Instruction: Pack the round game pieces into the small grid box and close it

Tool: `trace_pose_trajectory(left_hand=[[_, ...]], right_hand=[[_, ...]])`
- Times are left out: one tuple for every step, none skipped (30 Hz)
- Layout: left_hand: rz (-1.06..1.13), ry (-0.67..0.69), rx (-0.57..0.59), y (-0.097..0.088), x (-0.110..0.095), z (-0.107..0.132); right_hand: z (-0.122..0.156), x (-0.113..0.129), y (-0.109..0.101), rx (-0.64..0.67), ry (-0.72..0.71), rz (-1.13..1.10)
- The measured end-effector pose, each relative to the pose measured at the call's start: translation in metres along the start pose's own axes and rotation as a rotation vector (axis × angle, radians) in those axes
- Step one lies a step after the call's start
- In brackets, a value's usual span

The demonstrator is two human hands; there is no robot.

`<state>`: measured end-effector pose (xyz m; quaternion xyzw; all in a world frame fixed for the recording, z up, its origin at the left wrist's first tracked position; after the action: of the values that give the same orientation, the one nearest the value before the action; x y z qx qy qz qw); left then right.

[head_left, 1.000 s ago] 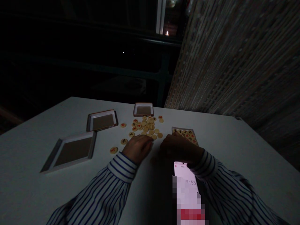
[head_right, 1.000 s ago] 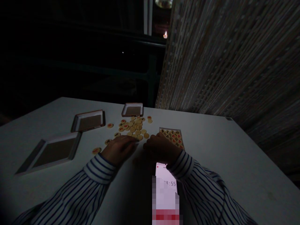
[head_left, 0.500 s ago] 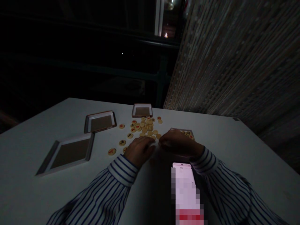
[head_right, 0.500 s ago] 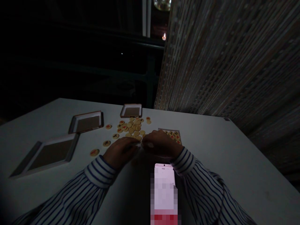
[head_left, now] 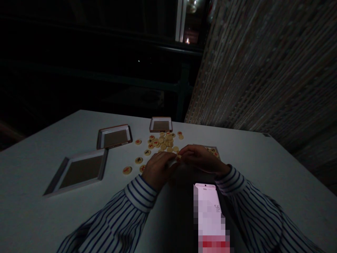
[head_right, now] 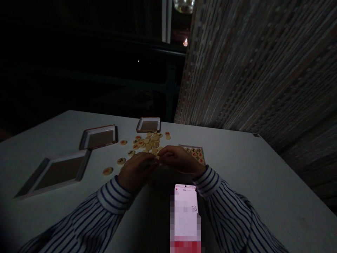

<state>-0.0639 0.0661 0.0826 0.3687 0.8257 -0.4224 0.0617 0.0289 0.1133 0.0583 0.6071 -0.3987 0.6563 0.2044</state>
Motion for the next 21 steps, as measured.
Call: trace_pose_trajectory(left_hand=[[0.003,0.009,-0.005,-0.001,-0.001,0.0],[0.005,0.015,-0.009,-0.001,-0.002,0.0],[0.005,0.017,-0.009,-0.002,-0.002,0.0],[0.006,0.016,-0.01,-0.002,-0.002,0.0],[0.007,0.012,-0.009,-0.002,-0.001,0.0],[0.008,0.009,-0.005,-0.001,-0.001,0.0],[0.011,0.006,0.0,-0.001,0.0,0.001],[0.017,0.006,0.006,0.0,0.0,0.0],[0.028,0.005,0.011,0.0,0.0,0.0],[0.043,0.002,0.014,0.0,0.001,0.0],[0.064,-0.008,0.017,0.001,0.001,0.0],[0.091,-0.027,0.02,0.001,0.003,0.0],[0.123,-0.056,0.023,0.002,0.006,0.0],[0.16,-0.092,0.027,0.002,0.009,0.0],[0.203,-0.137,0.03,0.003,0.013,0.001],[0.25,-0.184,0.031,0.004,0.016,0.001],[0.301,-0.231,0.029,0.005,0.02,0.001],[0.356,-0.28,0.024,0.005,0.023,0.001],[0.414,-0.329,0.018,0.006,0.026,0.001],[0.472,-0.377,0.016,0.007,0.03,0.001],[0.528,-0.422,0.019,0.008,0.032,0.002]], right_hand=[[0.0,0.001,0.001,0.006,0.003,-0.033],[0.0,0.001,0.001,0.007,0.005,-0.053],[0.001,0.002,0.001,0.004,0.006,-0.062],[0.001,0.002,0.0,0.001,0.006,-0.061],[0.001,0.002,-0.001,-0.003,0.006,-0.053],[0.001,0.003,-0.001,-0.003,0.004,-0.041],[0.001,0.003,-0.001,-0.004,0.0,-0.031],[0.001,0.004,-0.001,-0.004,-0.005,-0.024],[0.001,0.005,-0.001,-0.005,-0.009,-0.016],[0.001,0.005,-0.002,-0.01,-0.012,-0.005],[0.001,0.006,-0.002,-0.017,-0.018,0.013],[0.001,0.007,-0.003,-0.027,-0.027,0.037],[0.001,0.008,-0.004,-0.035,-0.037,0.067],[0.001,0.009,-0.004,-0.039,-0.053,0.098],[0.001,0.011,-0.004,-0.04,-0.074,0.127],[0.002,0.012,-0.004,-0.041,-0.098,0.156],[0.002,0.014,-0.003,-0.045,-0.123,0.191],[0.002,0.015,-0.004,-0.057,-0.147,0.233],[0.003,0.017,-0.005,-0.077,-0.17,0.283],[0.004,0.019,-0.005,-0.099,-0.194,0.341],[0.005,0.022,-0.005,-0.117,-0.218,0.402]])
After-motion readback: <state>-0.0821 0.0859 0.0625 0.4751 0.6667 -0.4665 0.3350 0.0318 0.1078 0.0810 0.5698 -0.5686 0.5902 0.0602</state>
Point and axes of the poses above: each hand's wrist, its own z-axis away from the middle knuckle, its own y-axis out of the palm, x = y × z, the point moved 10 cm from there along -z, towards the middle knuckle, and after that the axes turned 1 degree about -x, right-handed, at the moved point
